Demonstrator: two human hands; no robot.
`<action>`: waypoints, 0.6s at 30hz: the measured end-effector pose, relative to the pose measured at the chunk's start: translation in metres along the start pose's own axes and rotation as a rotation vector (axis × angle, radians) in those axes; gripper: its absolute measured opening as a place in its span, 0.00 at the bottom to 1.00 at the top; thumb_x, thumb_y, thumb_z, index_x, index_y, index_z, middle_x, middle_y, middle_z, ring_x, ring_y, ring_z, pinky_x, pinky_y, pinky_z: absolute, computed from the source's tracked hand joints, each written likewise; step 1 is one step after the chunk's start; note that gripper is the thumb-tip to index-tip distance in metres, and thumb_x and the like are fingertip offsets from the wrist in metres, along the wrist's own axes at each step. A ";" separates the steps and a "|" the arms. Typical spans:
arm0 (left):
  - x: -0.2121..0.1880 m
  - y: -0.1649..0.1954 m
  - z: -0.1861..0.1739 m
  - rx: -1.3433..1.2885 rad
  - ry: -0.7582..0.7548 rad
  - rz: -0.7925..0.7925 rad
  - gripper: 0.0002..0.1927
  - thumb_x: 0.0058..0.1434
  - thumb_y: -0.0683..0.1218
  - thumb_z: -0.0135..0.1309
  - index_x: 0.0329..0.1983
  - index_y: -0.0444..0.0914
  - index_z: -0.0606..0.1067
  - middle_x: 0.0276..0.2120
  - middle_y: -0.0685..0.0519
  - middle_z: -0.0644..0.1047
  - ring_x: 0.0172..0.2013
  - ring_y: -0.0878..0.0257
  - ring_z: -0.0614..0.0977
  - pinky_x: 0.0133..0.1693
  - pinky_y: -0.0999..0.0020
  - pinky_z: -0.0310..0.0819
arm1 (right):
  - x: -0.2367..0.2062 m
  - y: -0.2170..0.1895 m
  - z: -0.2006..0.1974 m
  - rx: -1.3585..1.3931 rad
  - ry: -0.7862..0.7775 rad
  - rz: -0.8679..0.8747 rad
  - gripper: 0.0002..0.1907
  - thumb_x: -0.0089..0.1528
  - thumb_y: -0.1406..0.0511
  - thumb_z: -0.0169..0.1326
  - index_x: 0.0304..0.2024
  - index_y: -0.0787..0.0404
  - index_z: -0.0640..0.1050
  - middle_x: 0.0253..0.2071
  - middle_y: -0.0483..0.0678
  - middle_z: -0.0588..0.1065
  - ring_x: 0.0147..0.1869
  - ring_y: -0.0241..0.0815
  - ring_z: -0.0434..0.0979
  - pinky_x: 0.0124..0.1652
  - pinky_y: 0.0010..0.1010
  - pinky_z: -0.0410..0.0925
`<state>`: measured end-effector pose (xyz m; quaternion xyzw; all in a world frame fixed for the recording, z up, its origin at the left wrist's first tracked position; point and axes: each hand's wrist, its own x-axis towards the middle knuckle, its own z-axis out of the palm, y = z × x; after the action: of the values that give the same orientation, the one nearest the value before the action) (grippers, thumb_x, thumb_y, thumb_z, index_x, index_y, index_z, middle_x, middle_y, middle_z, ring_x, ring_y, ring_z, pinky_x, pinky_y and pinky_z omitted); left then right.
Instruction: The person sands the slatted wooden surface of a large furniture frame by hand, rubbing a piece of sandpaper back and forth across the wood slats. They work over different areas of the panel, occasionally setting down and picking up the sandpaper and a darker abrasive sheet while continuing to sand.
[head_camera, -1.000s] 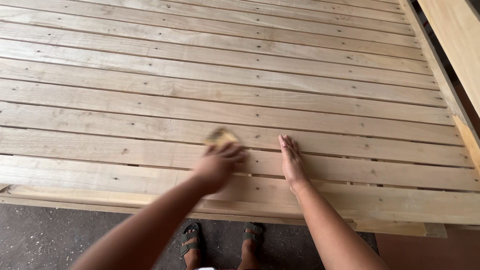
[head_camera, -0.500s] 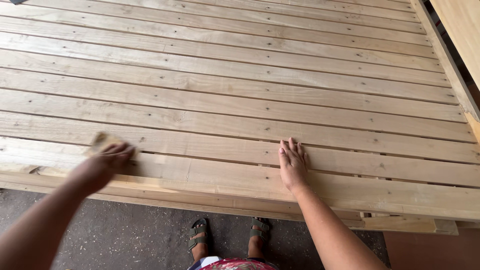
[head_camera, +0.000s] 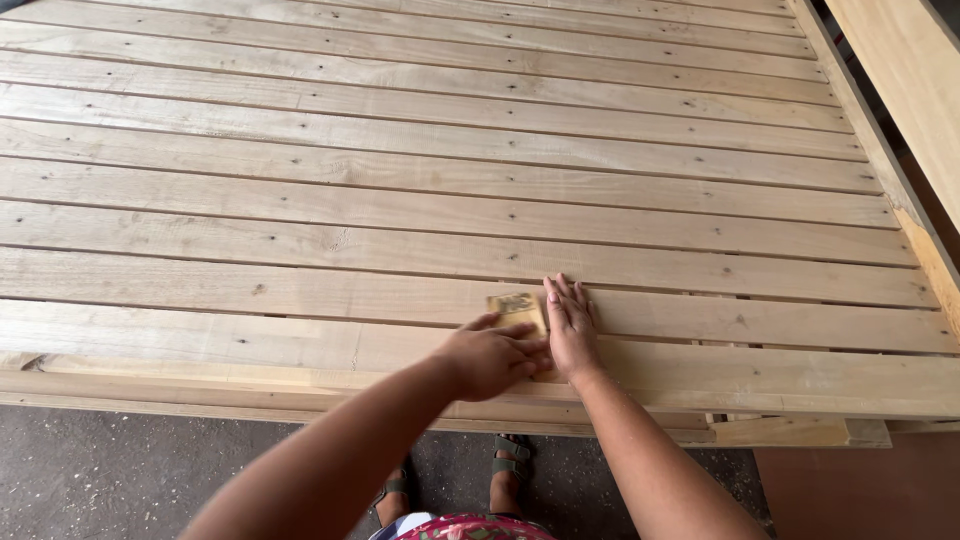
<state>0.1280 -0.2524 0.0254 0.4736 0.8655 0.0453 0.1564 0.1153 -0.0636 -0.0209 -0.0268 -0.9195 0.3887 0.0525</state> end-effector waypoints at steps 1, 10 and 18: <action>0.003 0.002 0.002 0.003 0.015 0.006 0.21 0.75 0.56 0.31 0.68 0.64 0.66 0.73 0.72 0.57 0.76 0.63 0.53 0.75 0.46 0.39 | 0.001 0.000 0.001 0.002 0.008 -0.002 0.30 0.72 0.48 0.27 0.71 0.46 0.68 0.78 0.42 0.56 0.84 0.48 0.43 0.75 0.44 0.34; -0.215 -0.130 0.014 0.184 -0.103 -0.499 0.26 0.76 0.49 0.35 0.73 0.66 0.54 0.74 0.66 0.52 0.74 0.63 0.52 0.72 0.44 0.46 | -0.003 -0.008 0.002 -0.038 0.028 0.033 0.30 0.72 0.48 0.28 0.70 0.47 0.69 0.78 0.41 0.57 0.83 0.48 0.44 0.75 0.43 0.34; -0.186 -0.128 0.008 0.322 -0.107 -0.421 0.37 0.68 0.46 0.42 0.78 0.57 0.45 0.78 0.62 0.44 0.74 0.52 0.49 0.67 0.43 0.55 | -0.003 -0.009 0.005 -0.054 0.023 0.061 0.32 0.71 0.47 0.26 0.69 0.48 0.69 0.78 0.42 0.56 0.83 0.48 0.42 0.75 0.44 0.33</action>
<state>0.1208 -0.4780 0.0311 0.3039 0.9315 -0.1515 0.1306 0.1177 -0.0734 -0.0178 -0.0609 -0.9277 0.3648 0.0506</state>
